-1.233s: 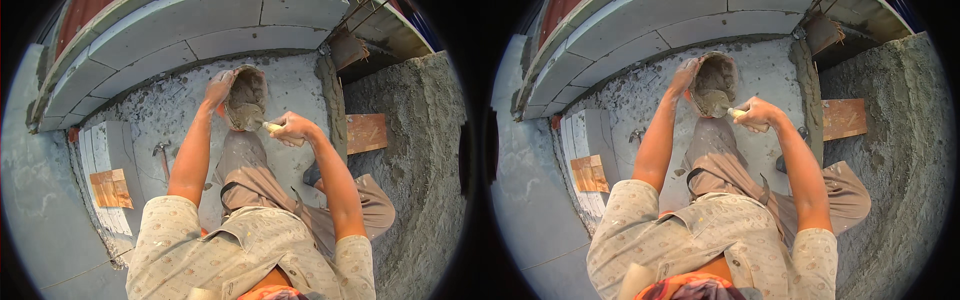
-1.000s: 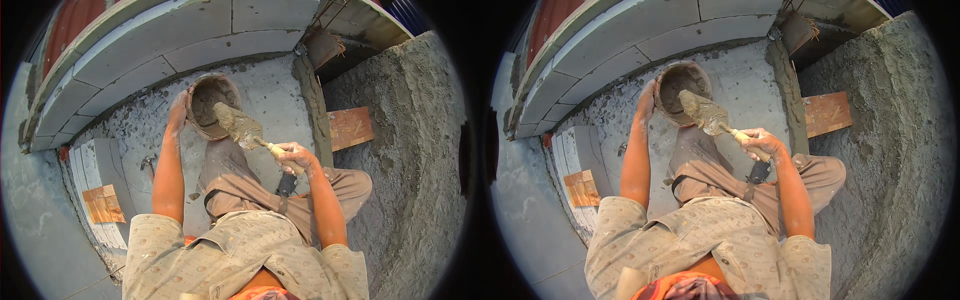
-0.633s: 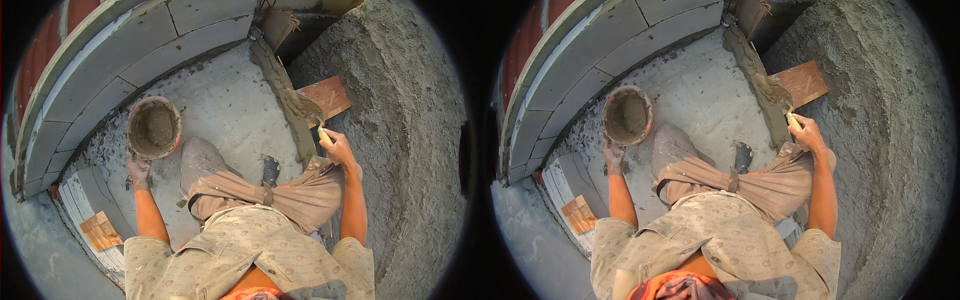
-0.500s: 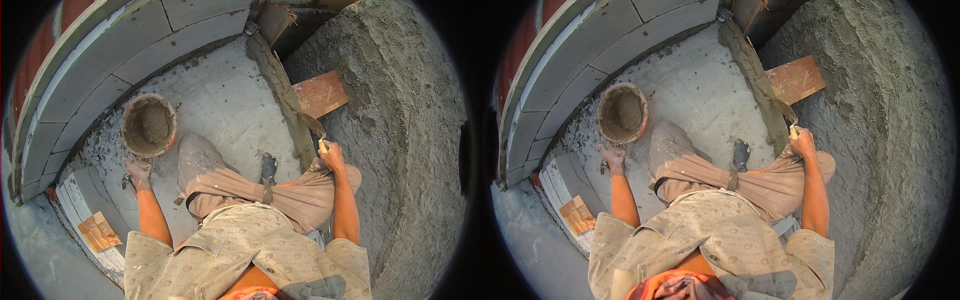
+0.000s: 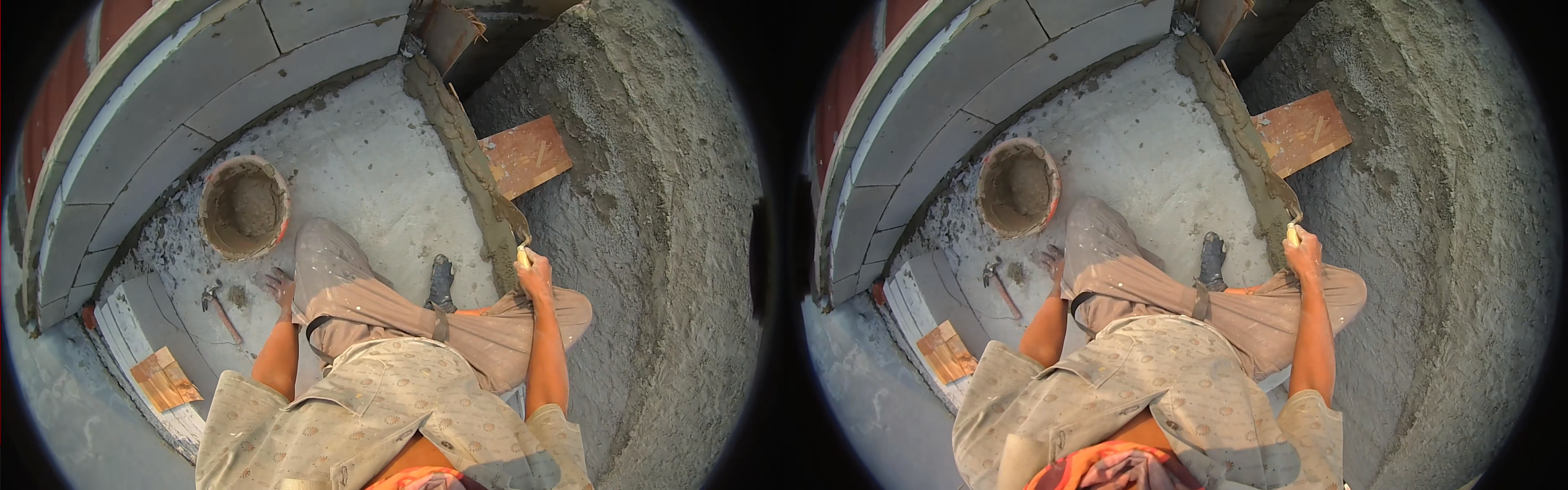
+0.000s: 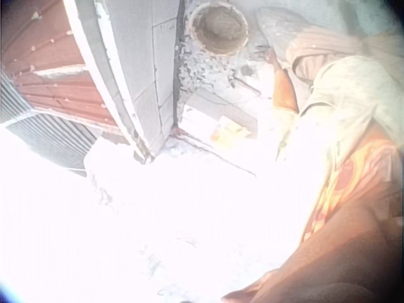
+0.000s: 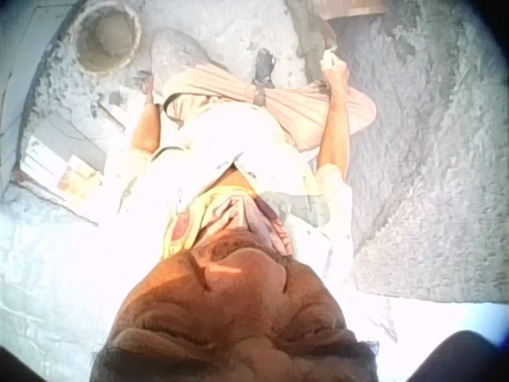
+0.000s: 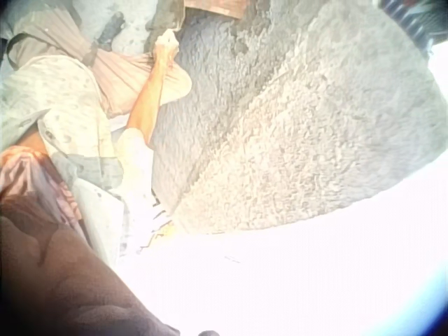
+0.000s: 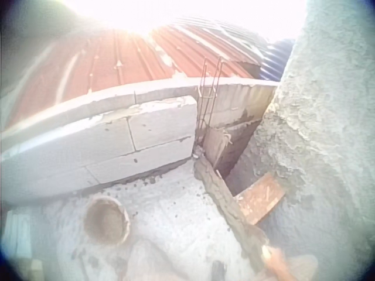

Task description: The person is laying light-colored bricks on a wall using mortar, a trowel, and a hammer for adjustment.

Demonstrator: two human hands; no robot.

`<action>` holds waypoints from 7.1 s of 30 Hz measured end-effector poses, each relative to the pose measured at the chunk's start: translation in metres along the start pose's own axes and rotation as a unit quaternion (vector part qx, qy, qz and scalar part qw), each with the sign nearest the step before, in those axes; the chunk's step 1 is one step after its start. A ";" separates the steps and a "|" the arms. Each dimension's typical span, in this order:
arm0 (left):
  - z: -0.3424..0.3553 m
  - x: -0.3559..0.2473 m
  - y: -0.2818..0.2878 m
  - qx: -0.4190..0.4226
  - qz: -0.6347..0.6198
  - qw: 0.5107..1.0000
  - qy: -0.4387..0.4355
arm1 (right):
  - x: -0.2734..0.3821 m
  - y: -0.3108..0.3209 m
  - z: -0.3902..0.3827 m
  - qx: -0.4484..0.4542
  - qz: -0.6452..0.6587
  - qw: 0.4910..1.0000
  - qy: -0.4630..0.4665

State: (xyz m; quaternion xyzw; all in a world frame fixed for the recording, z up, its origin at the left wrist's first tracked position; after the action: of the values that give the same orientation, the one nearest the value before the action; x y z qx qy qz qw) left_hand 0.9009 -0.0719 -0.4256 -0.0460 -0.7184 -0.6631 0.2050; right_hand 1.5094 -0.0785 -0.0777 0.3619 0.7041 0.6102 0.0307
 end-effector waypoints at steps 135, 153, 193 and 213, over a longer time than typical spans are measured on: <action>-0.118 0.412 0.462 -0.511 -0.554 0.544 0.370 | 0.480 -0.237 -0.048 0.398 -0.319 0.744 0.431; -0.069 0.421 0.462 -0.559 -0.402 0.643 0.336 | 0.397 -0.169 0.017 0.710 0.188 0.672 0.098; -0.047 0.412 0.426 -0.543 -0.504 0.629 0.236 | 0.576 -0.120 -0.236 0.213 0.145 0.568 0.782; -0.048 0.400 0.425 -0.525 -0.504 0.631 0.267 | 0.594 -0.074 -0.219 0.623 0.074 0.570 0.531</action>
State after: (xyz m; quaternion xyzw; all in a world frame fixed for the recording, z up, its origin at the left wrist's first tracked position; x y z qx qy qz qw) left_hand 0.6914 -0.1514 0.1157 0.4030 -0.0739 -0.9115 -0.0371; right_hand 0.9308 0.0636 0.1498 -0.0465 0.7712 0.1036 -0.6264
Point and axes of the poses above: each hand's wrist, its own z-axis towards the middle knuckle, its own y-axis out of the back of the hand, x = y × z, the point moved 5 cm from there along z, towards the middle knuckle, and after that the axes turned 3 degrees about x, right-handed, at the moved point
